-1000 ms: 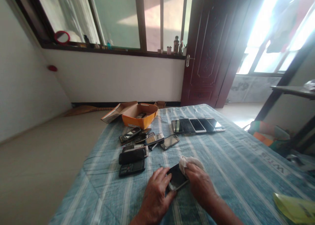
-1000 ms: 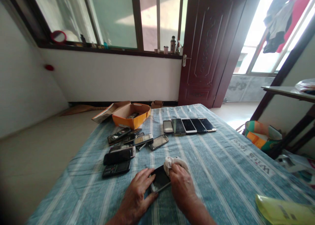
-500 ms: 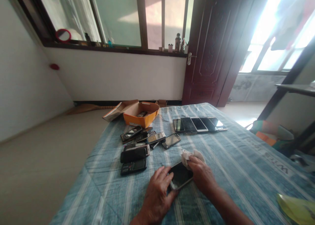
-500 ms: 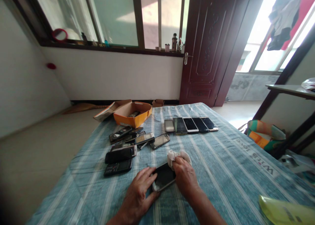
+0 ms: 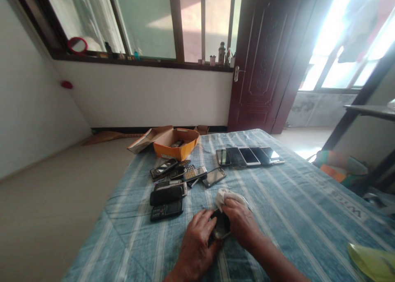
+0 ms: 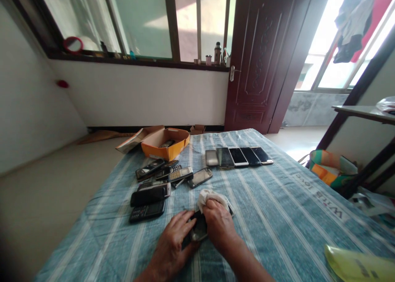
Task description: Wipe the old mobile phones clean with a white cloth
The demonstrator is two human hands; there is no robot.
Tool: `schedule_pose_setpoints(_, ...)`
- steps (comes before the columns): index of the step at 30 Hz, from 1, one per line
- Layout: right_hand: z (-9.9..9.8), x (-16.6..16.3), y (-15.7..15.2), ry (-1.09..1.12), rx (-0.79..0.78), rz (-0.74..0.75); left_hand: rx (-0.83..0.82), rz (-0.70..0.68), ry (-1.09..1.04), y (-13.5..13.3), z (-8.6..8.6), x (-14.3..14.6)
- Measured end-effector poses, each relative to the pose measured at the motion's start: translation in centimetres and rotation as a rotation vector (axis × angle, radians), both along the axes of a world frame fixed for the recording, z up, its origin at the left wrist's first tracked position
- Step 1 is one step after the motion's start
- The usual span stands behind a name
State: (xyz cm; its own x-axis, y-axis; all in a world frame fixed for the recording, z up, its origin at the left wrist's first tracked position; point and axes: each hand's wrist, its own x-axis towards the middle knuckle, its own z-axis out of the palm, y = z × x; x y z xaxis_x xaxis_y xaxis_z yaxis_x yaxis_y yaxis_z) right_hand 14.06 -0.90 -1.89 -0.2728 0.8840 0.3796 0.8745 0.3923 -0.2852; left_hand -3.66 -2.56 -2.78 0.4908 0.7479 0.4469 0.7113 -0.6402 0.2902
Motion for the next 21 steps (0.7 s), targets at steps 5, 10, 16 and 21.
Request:
schedule_pose_setpoints(5,0.4,1.3,1.2,-0.003,-0.078,-0.121,-0.033,0.021,0.011,-0.1,-0.4,0.0)
schedule_pose_setpoints(10,0.3,-0.6,0.1,0.031,-0.044,0.019,-0.044,0.010,0.010,-0.2,0.3,0.1)
schedule_pose_setpoints(16,0.2,-1.8,-0.5,0.065,-0.043,0.103,-0.042,-0.019,-0.006,-0.2,0.7,0.2)
schedule_pose_setpoints(21,0.3,1.3,0.3,0.052,-0.098,-0.023,-0.018,0.015,0.039,-0.2,0.0,0.1)
